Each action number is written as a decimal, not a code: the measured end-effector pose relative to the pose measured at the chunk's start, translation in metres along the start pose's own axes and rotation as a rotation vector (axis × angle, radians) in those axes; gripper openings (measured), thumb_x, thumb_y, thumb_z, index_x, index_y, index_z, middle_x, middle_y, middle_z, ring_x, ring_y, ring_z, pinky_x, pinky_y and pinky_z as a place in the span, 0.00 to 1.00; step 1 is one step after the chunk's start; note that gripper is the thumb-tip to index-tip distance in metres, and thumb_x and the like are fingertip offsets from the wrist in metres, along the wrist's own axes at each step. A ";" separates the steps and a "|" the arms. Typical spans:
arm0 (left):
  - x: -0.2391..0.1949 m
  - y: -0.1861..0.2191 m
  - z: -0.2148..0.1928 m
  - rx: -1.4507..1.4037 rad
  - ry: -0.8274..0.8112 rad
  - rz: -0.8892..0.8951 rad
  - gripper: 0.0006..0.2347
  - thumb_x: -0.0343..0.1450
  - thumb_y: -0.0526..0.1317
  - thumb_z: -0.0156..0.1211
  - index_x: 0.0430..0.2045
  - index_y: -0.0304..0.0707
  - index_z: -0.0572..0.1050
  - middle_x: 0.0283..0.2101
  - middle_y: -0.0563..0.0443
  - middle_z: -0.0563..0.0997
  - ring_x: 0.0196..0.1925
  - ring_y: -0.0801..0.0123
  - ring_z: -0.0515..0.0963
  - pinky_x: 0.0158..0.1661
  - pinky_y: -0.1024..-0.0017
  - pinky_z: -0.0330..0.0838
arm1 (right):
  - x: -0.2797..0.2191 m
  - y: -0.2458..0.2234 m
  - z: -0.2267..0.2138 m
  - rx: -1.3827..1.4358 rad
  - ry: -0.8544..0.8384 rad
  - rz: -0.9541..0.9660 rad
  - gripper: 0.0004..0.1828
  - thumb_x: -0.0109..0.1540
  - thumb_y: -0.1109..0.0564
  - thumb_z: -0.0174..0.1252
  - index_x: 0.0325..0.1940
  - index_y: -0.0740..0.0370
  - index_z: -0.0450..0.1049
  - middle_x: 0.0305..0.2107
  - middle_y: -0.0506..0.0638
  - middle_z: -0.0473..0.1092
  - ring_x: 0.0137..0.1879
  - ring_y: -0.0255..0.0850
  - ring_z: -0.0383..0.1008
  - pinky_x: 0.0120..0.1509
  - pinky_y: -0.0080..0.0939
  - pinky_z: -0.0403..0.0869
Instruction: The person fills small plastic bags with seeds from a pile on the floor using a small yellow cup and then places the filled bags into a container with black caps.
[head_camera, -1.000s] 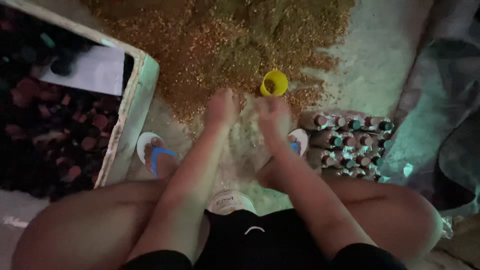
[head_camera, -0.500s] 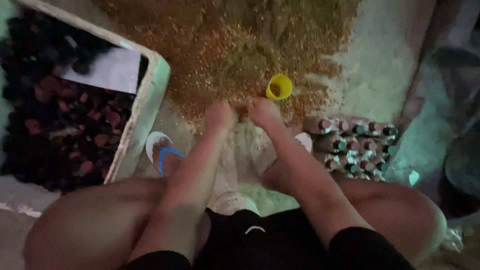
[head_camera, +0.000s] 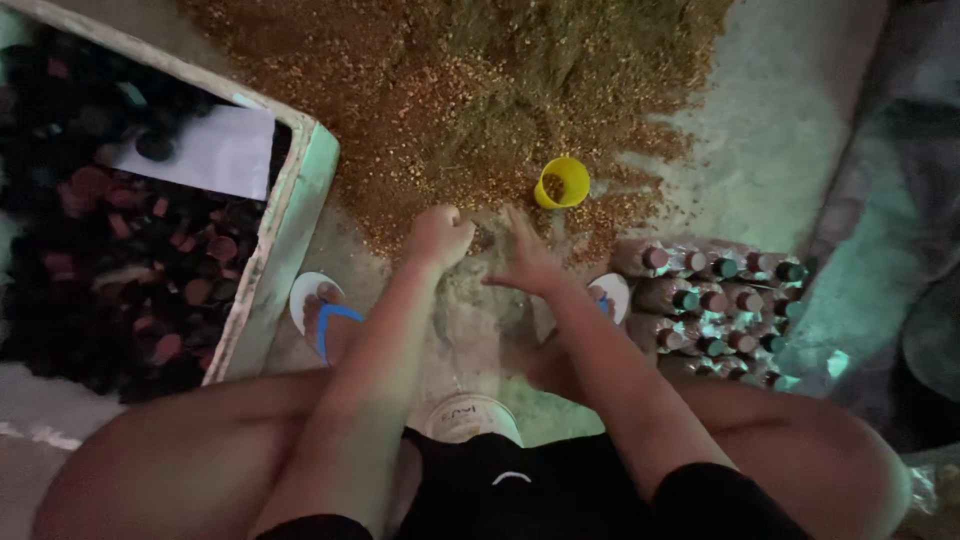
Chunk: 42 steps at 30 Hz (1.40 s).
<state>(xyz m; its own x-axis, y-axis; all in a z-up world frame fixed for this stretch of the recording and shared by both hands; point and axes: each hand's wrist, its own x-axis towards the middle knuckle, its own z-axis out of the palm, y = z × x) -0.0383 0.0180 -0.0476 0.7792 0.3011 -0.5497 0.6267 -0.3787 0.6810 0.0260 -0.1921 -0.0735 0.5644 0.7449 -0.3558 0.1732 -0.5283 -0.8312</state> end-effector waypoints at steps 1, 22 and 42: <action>-0.003 0.005 -0.003 -0.040 0.013 -0.008 0.13 0.67 0.46 0.52 0.12 0.42 0.64 0.19 0.50 0.62 0.22 0.61 0.66 0.30 0.62 0.61 | 0.008 -0.008 0.005 -0.062 0.040 0.003 0.70 0.51 0.51 0.78 0.83 0.58 0.35 0.76 0.70 0.41 0.79 0.71 0.42 0.80 0.75 0.55; 0.018 -0.031 0.014 -0.310 -0.022 -0.063 0.11 0.70 0.42 0.65 0.44 0.44 0.83 0.56 0.46 0.82 0.62 0.50 0.77 0.62 0.57 0.70 | 0.074 -0.013 0.000 0.251 0.030 0.001 0.48 0.59 0.62 0.67 0.79 0.55 0.51 0.72 0.69 0.49 0.74 0.72 0.54 0.71 0.71 0.68; 0.031 -0.077 0.006 -0.927 0.234 -0.386 0.24 0.76 0.36 0.59 0.68 0.37 0.60 0.61 0.42 0.77 0.55 0.55 0.82 0.49 0.60 0.80 | 0.082 -0.026 0.012 -0.216 0.429 -0.026 0.33 0.72 0.33 0.37 0.24 0.49 0.75 0.21 0.47 0.73 0.34 0.49 0.78 0.43 0.50 0.77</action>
<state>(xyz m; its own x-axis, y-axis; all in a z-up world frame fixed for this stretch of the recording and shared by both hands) -0.0622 0.0515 -0.1196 0.4431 0.4594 -0.7698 0.5130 0.5743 0.6380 0.0577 -0.1127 -0.0861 0.8316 0.5482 -0.0898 0.3304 -0.6180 -0.7134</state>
